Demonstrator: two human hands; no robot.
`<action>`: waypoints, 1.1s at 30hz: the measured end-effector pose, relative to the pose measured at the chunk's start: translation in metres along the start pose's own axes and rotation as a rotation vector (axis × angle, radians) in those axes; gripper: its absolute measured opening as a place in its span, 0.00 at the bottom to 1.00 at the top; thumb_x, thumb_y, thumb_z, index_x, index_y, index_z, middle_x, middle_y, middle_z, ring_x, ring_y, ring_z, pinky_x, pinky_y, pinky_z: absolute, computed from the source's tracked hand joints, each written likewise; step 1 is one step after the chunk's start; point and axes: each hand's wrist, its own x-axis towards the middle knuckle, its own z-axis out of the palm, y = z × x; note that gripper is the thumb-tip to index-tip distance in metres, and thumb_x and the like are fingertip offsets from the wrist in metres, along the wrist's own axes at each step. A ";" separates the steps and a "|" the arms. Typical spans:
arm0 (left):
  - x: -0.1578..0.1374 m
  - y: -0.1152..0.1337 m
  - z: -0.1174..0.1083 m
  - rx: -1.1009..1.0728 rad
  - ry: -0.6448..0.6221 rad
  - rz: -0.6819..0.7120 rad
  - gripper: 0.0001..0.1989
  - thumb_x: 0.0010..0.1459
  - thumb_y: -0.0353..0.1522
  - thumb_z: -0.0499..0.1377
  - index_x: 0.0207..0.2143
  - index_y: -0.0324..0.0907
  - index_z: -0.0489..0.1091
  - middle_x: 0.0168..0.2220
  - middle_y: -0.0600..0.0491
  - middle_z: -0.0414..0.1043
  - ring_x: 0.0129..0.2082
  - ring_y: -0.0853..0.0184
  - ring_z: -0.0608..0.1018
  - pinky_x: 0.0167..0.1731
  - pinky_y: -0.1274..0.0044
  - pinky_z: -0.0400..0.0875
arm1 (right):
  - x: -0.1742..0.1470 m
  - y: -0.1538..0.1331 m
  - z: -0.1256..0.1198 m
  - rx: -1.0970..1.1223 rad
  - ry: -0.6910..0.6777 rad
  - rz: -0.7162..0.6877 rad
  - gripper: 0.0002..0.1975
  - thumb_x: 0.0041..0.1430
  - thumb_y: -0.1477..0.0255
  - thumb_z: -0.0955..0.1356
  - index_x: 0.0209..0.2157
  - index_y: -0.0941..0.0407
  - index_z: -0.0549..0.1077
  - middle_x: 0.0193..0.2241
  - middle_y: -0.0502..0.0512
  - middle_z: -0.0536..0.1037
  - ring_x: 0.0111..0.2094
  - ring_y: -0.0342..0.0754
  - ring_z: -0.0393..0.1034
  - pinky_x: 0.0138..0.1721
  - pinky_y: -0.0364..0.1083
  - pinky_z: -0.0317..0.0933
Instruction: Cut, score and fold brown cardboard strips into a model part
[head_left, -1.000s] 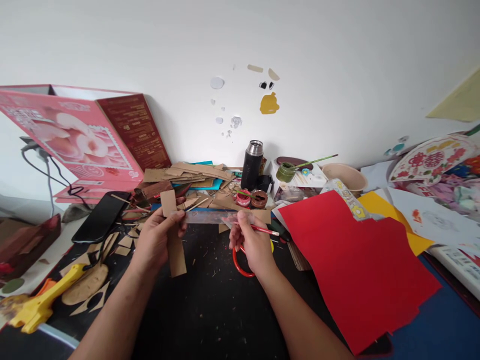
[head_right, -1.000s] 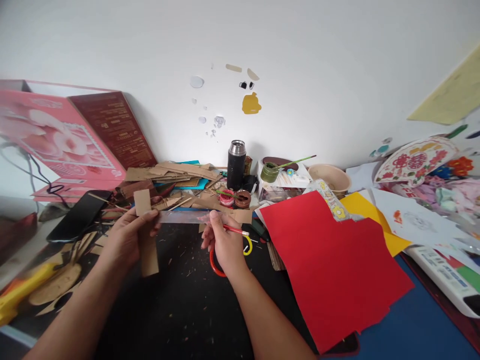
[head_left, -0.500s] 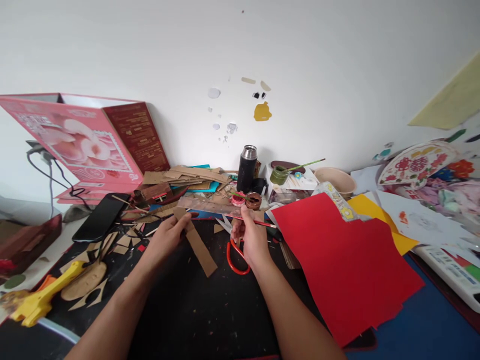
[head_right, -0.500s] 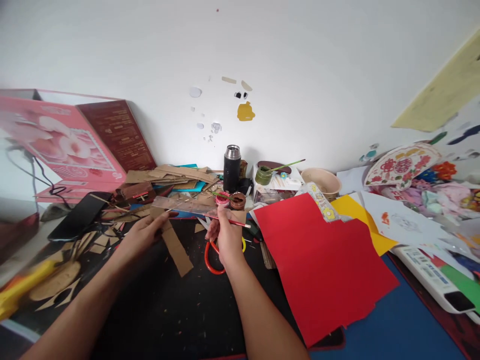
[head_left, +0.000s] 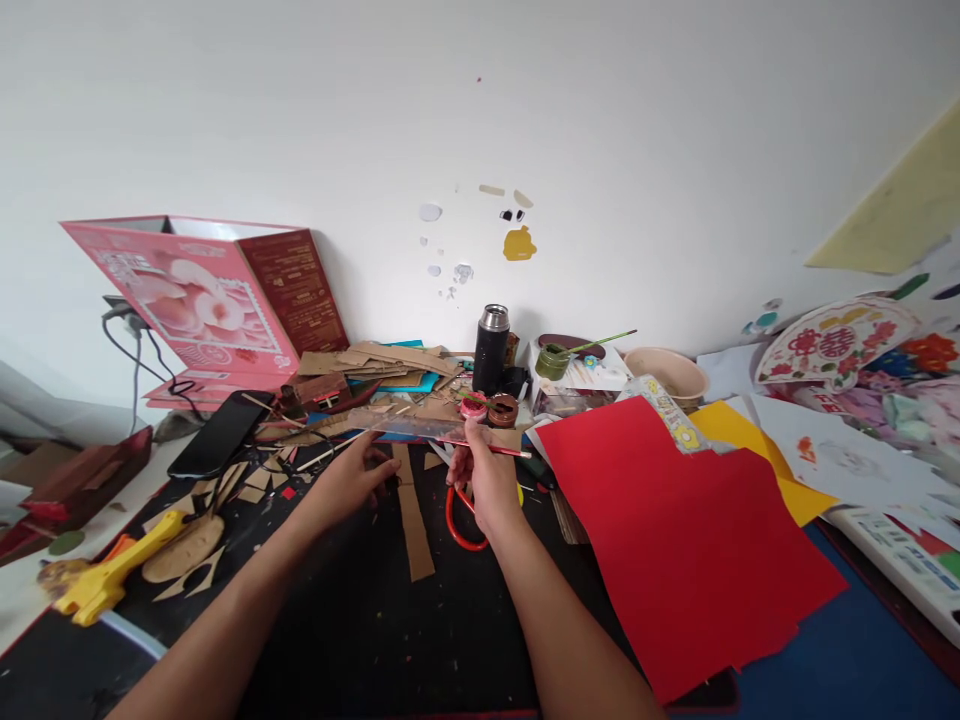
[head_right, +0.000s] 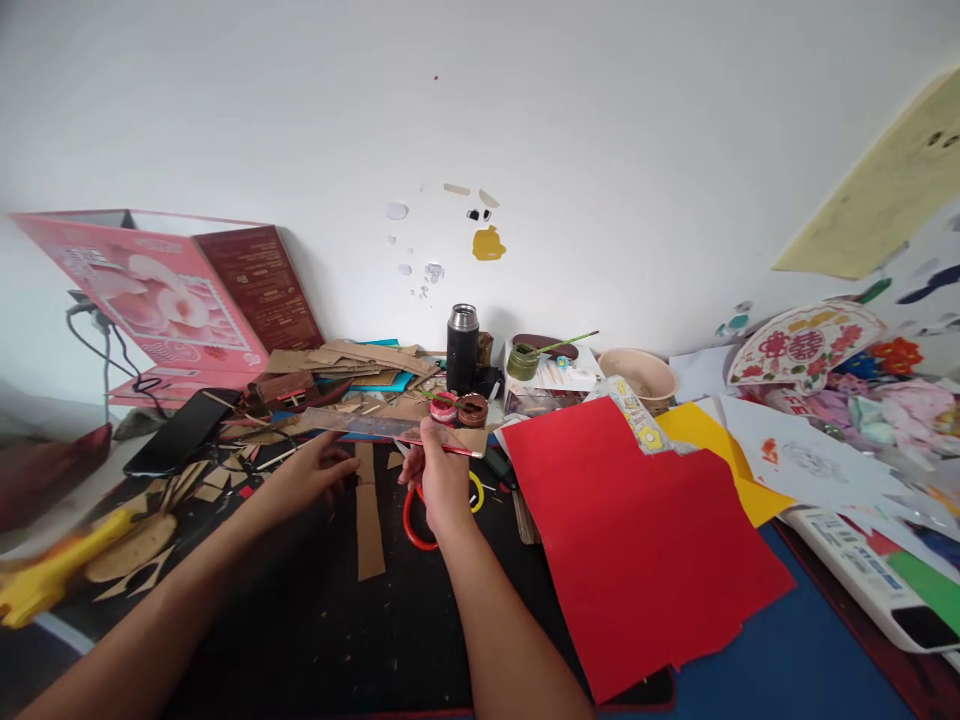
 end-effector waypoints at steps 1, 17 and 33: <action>-0.003 0.003 -0.002 0.036 0.049 0.047 0.29 0.41 0.42 0.77 0.46 0.43 0.79 0.30 0.52 0.81 0.21 0.62 0.78 0.18 0.76 0.69 | 0.000 0.001 0.000 0.000 -0.003 -0.001 0.31 0.48 0.41 0.78 0.29 0.57 0.78 0.15 0.46 0.72 0.12 0.41 0.65 0.13 0.38 0.49; -0.019 0.024 -0.007 -0.567 0.256 0.021 0.18 0.46 0.44 0.75 0.31 0.40 0.79 0.28 0.51 0.80 0.27 0.66 0.78 0.28 0.77 0.73 | -0.016 0.015 0.008 -0.247 -0.312 -0.001 0.35 0.55 0.36 0.73 0.34 0.58 0.81 0.18 0.46 0.73 0.15 0.40 0.69 0.14 0.37 0.53; 0.005 0.025 -0.038 0.567 -0.142 0.004 0.26 0.54 0.58 0.56 0.25 0.46 0.75 0.23 0.53 0.73 0.26 0.59 0.74 0.29 0.72 0.64 | -0.009 0.010 0.006 -0.238 -0.195 0.000 0.33 0.53 0.38 0.75 0.32 0.58 0.81 0.16 0.47 0.72 0.14 0.41 0.68 0.13 0.38 0.50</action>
